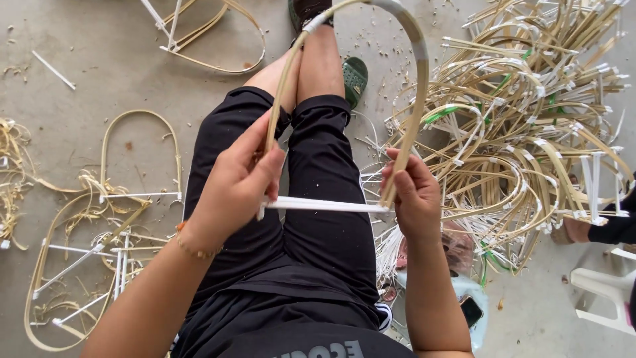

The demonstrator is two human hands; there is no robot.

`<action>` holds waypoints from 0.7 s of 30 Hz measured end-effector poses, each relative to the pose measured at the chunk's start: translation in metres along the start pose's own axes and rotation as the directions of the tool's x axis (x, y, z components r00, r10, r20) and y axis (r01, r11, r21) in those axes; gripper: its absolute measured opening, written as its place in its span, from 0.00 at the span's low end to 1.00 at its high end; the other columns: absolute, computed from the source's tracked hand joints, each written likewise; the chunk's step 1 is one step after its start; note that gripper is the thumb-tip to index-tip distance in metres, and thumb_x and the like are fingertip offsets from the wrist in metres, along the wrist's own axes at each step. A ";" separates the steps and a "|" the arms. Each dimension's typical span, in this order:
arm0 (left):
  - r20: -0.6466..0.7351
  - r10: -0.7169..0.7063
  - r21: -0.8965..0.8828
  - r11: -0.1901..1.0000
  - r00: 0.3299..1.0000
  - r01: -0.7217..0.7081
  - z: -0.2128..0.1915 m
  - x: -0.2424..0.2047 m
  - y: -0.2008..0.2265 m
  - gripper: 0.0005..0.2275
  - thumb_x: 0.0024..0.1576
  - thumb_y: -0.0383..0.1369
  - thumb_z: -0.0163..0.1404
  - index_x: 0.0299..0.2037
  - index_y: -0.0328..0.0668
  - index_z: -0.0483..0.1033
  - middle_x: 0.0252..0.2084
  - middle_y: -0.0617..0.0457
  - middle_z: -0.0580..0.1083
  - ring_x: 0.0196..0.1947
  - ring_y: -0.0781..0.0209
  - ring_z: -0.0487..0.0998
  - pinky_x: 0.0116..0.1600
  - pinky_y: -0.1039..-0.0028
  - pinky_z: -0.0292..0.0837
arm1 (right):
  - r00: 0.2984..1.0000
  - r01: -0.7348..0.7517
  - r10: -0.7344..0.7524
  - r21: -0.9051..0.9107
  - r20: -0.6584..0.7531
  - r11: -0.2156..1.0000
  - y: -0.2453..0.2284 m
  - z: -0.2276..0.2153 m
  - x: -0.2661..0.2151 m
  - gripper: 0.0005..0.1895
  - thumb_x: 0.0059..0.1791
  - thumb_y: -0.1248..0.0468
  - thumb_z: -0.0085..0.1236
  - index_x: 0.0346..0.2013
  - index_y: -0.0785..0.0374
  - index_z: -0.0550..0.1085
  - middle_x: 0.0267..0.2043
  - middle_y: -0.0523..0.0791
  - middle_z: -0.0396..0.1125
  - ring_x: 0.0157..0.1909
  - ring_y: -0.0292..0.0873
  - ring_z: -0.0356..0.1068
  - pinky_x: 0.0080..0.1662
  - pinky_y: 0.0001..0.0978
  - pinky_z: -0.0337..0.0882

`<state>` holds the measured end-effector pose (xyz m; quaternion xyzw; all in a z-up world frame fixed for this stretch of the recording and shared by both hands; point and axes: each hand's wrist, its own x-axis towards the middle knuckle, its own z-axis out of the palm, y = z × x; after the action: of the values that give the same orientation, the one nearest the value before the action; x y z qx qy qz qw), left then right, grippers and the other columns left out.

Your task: Assembling and securing curved bamboo strips into frames using plastic ties and a cutter.

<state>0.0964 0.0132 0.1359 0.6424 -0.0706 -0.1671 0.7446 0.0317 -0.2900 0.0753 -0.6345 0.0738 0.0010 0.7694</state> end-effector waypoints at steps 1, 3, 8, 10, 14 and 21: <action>0.003 -0.040 -0.098 0.994 0.999 0.040 -0.004 0.006 -0.012 0.26 0.65 0.28 0.47 0.74 0.36 0.57 0.35 0.59 0.68 0.26 0.75 0.68 0.31 0.81 0.71 | 1.000 0.016 -0.016 0.081 0.000 0.997 -0.001 0.002 0.001 0.22 0.58 0.59 0.55 0.62 0.72 0.68 0.42 0.47 0.68 0.40 0.39 0.70 0.44 0.30 0.73; -0.005 -0.079 -0.188 0.979 0.997 0.077 -0.011 0.015 -0.034 0.26 0.66 0.28 0.45 0.75 0.35 0.55 0.36 0.59 0.67 0.28 0.75 0.69 0.33 0.80 0.74 | 1.000 0.026 -0.029 0.170 0.012 0.985 -0.006 0.010 0.001 0.22 0.58 0.57 0.55 0.61 0.70 0.67 0.40 0.44 0.65 0.36 0.36 0.67 0.40 0.28 0.72; 0.044 -0.130 -0.069 0.989 0.991 0.133 -0.018 0.025 -0.059 0.26 0.65 0.25 0.45 0.74 0.35 0.52 0.38 0.56 0.69 0.31 0.72 0.75 0.37 0.77 0.79 | 0.996 0.069 -0.079 0.243 0.033 0.968 -0.025 0.033 0.000 0.21 0.59 0.55 0.55 0.59 0.66 0.65 0.33 0.42 0.57 0.28 0.33 0.58 0.29 0.25 0.61; 0.037 -0.159 -0.084 0.983 0.987 0.161 -0.020 0.026 -0.063 0.27 0.64 0.25 0.45 0.74 0.35 0.52 0.39 0.56 0.70 0.31 0.71 0.76 0.39 0.77 0.80 | 0.997 0.070 -0.077 0.220 0.026 0.973 -0.030 0.039 0.000 0.21 0.59 0.55 0.55 0.59 0.66 0.65 0.33 0.42 0.57 0.28 0.33 0.57 0.29 0.24 0.61; 0.045 -0.182 -0.155 0.970 0.982 0.187 -0.024 0.027 -0.074 0.27 0.64 0.25 0.44 0.74 0.34 0.52 0.40 0.55 0.70 0.32 0.70 0.77 0.42 0.77 0.80 | 0.998 0.070 -0.071 0.167 -0.002 0.983 -0.034 0.044 0.002 0.20 0.59 0.56 0.54 0.58 0.66 0.64 0.32 0.42 0.56 0.26 0.32 0.55 0.27 0.24 0.59; 0.075 -0.183 -0.193 0.962 0.980 0.194 -0.014 0.014 -0.036 0.31 0.60 0.25 0.49 0.74 0.33 0.51 0.38 0.54 0.71 0.28 0.68 0.79 0.35 0.78 0.76 | 0.994 -0.105 0.110 0.366 0.005 0.925 -0.007 0.015 0.017 0.19 0.60 0.55 0.44 0.58 0.68 0.64 0.31 0.41 0.56 0.26 0.33 0.56 0.27 0.23 0.60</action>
<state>0.1081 0.0178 0.0971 0.5635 -0.0131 -0.2614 0.7836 0.0508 -0.2782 0.0833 -0.4751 0.1132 0.0245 0.8723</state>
